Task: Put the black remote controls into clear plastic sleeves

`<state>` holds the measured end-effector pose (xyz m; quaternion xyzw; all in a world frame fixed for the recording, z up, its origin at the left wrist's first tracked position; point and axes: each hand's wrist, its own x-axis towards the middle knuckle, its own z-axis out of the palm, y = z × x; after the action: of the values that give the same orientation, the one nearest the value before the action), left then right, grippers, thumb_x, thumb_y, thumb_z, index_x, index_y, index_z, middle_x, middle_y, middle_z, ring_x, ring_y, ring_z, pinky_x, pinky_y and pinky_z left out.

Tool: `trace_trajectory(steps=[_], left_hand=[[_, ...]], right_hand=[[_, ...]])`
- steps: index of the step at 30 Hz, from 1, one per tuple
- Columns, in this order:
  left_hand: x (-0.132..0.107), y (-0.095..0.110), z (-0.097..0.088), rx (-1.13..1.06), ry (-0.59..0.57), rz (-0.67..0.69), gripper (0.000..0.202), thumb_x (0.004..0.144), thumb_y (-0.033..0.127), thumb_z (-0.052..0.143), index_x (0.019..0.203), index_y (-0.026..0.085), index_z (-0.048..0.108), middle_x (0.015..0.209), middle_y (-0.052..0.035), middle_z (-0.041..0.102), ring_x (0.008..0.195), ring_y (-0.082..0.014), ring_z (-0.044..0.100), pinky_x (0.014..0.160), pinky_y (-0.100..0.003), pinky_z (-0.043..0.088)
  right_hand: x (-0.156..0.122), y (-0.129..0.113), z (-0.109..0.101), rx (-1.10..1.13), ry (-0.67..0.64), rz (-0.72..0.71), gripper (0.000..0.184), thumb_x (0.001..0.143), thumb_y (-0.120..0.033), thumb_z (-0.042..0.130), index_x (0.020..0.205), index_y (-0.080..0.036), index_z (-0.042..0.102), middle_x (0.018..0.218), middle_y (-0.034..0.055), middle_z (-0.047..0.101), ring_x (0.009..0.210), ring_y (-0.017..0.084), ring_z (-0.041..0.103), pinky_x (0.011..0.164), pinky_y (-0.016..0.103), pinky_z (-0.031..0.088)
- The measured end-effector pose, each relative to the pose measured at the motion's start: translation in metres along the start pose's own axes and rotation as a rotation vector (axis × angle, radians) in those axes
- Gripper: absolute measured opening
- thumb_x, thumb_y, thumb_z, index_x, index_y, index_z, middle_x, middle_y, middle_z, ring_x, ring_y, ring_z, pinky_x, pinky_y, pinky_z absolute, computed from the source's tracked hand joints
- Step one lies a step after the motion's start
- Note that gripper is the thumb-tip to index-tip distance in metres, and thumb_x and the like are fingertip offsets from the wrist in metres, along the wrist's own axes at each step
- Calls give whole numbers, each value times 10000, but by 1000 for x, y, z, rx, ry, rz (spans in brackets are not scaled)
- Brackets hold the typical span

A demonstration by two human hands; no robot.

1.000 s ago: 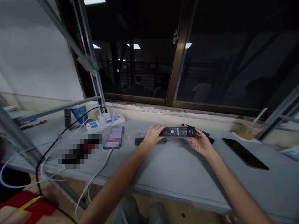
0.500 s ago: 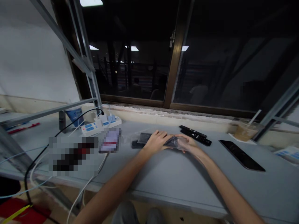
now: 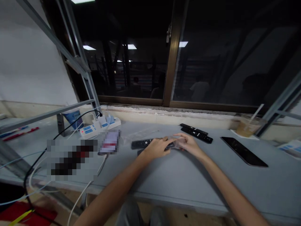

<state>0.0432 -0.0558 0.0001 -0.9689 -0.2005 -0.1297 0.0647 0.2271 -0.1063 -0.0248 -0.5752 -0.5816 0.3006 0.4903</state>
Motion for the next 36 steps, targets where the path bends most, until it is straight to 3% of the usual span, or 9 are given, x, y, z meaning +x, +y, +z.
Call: trace_trajectory(steps=[4, 7, 12, 19, 24, 28, 32, 34, 36], left_hand=[[0, -2, 1, -43, -52, 1, 405, 809, 260, 480, 1213, 258, 450, 1054, -36, 587, 900, -194, 598, 736, -279, 458], [1, -5, 5, -56, -55, 10, 316, 819, 360, 513, 1103, 221, 529, 1029, -43, 605, 920, -202, 587, 787, -291, 442], [4, -10, 17, -39, -15, 59, 420, 802, 523, 505, 1083, 214, 548, 1066, -57, 595, 1016, -216, 535, 879, -322, 388], [6, -1, 19, 17, 34, 57, 419, 792, 542, 489, 1019, 203, 585, 1037, -66, 562, 1001, -216, 498, 864, -331, 383], [6, 2, 17, -4, 103, -41, 338, 836, 464, 475, 1028, 205, 575, 1195, -94, 494, 1116, -246, 441, 914, -377, 366], [4, 0, 22, 39, 117, -323, 714, 771, 623, 446, 1302, 148, 396, 1305, -182, 433, 1232, -334, 355, 974, -469, 309], [-1, -1, 25, 87, -101, -584, 933, 705, 727, 412, 1367, 79, 310, 1363, -258, 350, 1288, -415, 241, 987, -538, 251], [-2, 2, 26, 107, -190, -625, 908, 724, 730, 367, 1359, 82, 333, 1345, -269, 372, 1270, -429, 270, 964, -565, 255], [-1, 5, 28, 137, -166, -593, 828, 766, 701, 326, 1334, 101, 386, 1300, -252, 437, 1230, -419, 340, 948, -573, 267]], right_hand=[[1, 7, -11, -149, -34, -63, 409, 666, -315, 605, 1045, -159, 611, 846, 47, 659, 566, 106, 553, 502, 228, 441], [1, 9, -26, -385, 127, -62, 267, 676, -283, 607, 918, -180, 656, 830, 42, 676, 687, 149, 608, 613, 256, 460], [1, 18, -43, -732, 367, 9, 195, 749, -254, 529, 891, -229, 662, 863, 38, 681, 799, 189, 622, 665, 288, 453], [6, 33, -32, -764, 326, -127, 262, 725, -238, 544, 962, -183, 641, 1055, 92, 617, 1031, 222, 533, 871, 348, 407], [2, 20, -27, -886, 323, 101, 394, 745, -264, 528, 1133, -202, 570, 1277, 102, 487, 1183, 254, 418, 932, 399, 344], [1, 13, -30, -997, 372, 407, 590, 743, -281, 538, 1308, -162, 412, 1387, 158, 359, 1281, 290, 293, 1002, 426, 241], [3, 13, -33, -1030, 373, 593, 699, 759, -303, 527, 1378, -83, 288, 1434, 231, 239, 1320, 364, 181, 1011, 485, 182], [3, 14, -32, -1047, 347, 620, 685, 786, -308, 491, 1382, -52, 273, 1430, 249, 234, 1315, 388, 178, 1000, 498, 194], [3, 17, -29, -1081, 330, 624, 660, 807, -308, 457, 1377, -28, 277, 1420, 258, 248, 1306, 403, 192, 986, 490, 222]])
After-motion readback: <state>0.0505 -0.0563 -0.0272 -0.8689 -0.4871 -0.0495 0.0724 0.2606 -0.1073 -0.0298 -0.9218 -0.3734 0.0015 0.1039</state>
